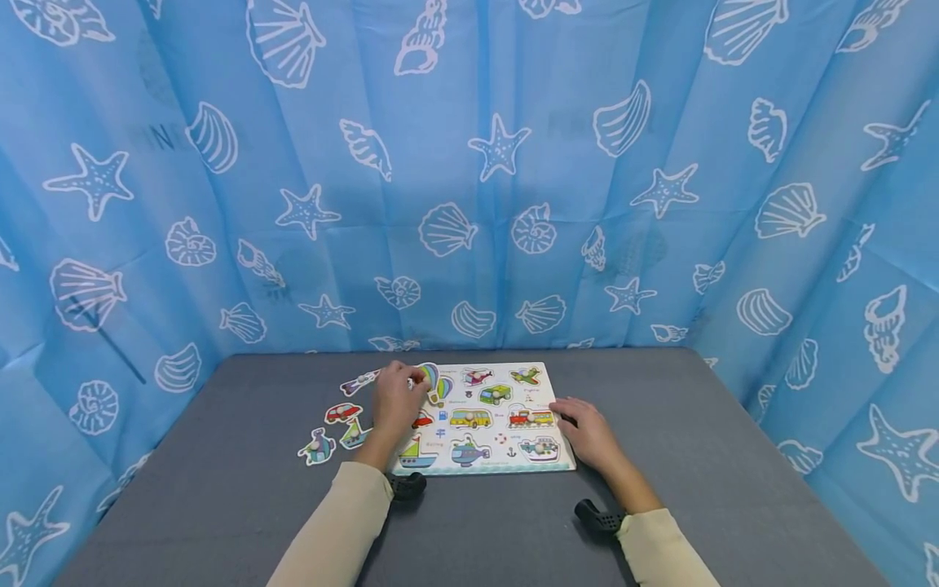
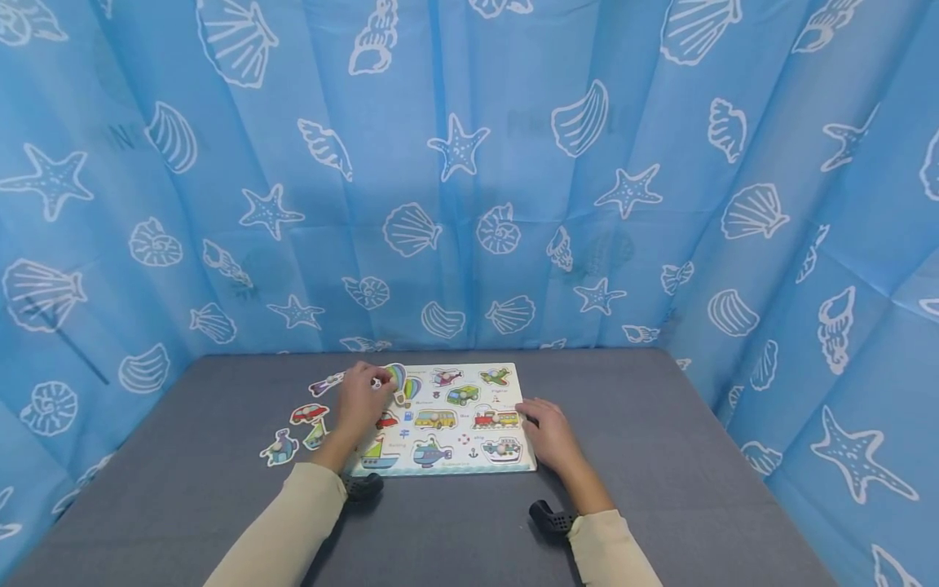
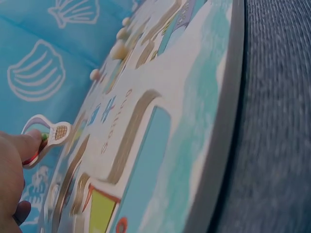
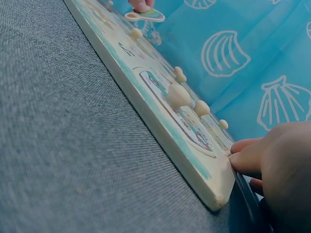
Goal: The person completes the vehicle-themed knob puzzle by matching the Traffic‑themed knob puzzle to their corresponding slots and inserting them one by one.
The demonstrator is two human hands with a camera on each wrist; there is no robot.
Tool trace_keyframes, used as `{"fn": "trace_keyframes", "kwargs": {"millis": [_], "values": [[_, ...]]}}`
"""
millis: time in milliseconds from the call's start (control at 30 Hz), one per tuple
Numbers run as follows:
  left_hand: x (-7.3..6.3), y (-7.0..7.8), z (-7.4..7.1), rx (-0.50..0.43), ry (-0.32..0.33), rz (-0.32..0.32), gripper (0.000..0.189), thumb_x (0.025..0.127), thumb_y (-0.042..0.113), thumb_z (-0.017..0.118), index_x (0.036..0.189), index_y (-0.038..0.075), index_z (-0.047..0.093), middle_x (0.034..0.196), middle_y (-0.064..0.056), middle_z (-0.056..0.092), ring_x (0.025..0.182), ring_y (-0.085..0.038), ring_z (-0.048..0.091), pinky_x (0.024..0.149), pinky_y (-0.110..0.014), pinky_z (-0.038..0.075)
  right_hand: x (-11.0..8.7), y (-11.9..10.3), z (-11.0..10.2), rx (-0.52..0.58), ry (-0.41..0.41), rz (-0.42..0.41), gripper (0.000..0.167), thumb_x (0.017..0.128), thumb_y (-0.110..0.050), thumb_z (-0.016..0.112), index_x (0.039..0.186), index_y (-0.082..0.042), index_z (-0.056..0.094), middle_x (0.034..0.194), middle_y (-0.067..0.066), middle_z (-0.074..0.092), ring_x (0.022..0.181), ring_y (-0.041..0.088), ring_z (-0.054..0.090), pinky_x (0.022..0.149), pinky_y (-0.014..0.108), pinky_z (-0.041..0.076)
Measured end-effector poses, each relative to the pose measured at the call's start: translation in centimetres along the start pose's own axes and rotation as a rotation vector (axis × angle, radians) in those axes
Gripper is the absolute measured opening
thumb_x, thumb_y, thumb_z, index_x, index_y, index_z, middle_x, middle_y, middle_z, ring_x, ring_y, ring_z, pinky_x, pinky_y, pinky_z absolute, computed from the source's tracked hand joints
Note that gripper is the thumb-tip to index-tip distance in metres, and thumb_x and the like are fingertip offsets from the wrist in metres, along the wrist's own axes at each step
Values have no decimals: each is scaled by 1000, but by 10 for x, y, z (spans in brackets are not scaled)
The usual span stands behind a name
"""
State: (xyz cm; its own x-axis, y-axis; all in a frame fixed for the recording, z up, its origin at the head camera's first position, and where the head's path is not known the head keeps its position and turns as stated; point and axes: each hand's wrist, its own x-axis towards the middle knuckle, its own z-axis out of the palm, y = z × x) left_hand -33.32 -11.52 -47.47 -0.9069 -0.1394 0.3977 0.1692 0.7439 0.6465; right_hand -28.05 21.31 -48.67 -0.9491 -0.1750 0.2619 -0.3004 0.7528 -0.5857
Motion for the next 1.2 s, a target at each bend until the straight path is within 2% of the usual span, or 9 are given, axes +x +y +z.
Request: {"fn": "trace_keyframes", "kwargs": {"millis": [200, 533, 700, 900, 1200], "values": [[-2, 5, 5, 76, 4, 50, 8, 85, 22, 76, 88, 16, 72, 88, 3, 52, 84, -18, 48, 72, -36, 42, 0, 0, 1, -3, -1, 0, 32, 94, -1, 58, 126, 2, 63, 133, 22, 55, 131, 43, 39, 104, 59, 29], [-5, 9, 11, 129, 8, 112, 8, 86, 22, 76, 91, 16, 73, 90, 2, 54, 86, -19, 49, 76, -38, 43, 0, 1, 0, 13, -1, 7, 32, 94, 0, 58, 126, 3, 62, 134, 23, 55, 131, 44, 39, 105, 59, 29], [-6, 8, 12, 159, 0, 121, 11, 85, 23, 76, 95, 17, 75, 97, 0, 57, 92, -21, 50, 78, -40, 41, 0, 0, 0, 11, -7, 13, 33, 94, -1, 57, 127, 2, 62, 134, 22, 55, 132, 43, 38, 105, 58, 28], [-10, 7, 15, 210, -49, 108, 19, 84, 26, 78, 101, 18, 75, 111, -1, 61, 103, -24, 51, 82, -43, 38, 0, 0, 0, 21, -4, 9, 32, 94, -1, 57, 126, 3, 62, 134, 22, 55, 132, 43, 38, 105, 59, 28], [-12, 4, 18, 248, -77, 117, 24, 84, 28, 77, 106, 20, 73, 111, -1, 66, 98, -24, 52, 75, -41, 36, 0, 1, 1, 12, -2, 5, 32, 94, -1, 57, 126, 2, 62, 134, 22, 55, 132, 43, 39, 105, 59, 28]]}}
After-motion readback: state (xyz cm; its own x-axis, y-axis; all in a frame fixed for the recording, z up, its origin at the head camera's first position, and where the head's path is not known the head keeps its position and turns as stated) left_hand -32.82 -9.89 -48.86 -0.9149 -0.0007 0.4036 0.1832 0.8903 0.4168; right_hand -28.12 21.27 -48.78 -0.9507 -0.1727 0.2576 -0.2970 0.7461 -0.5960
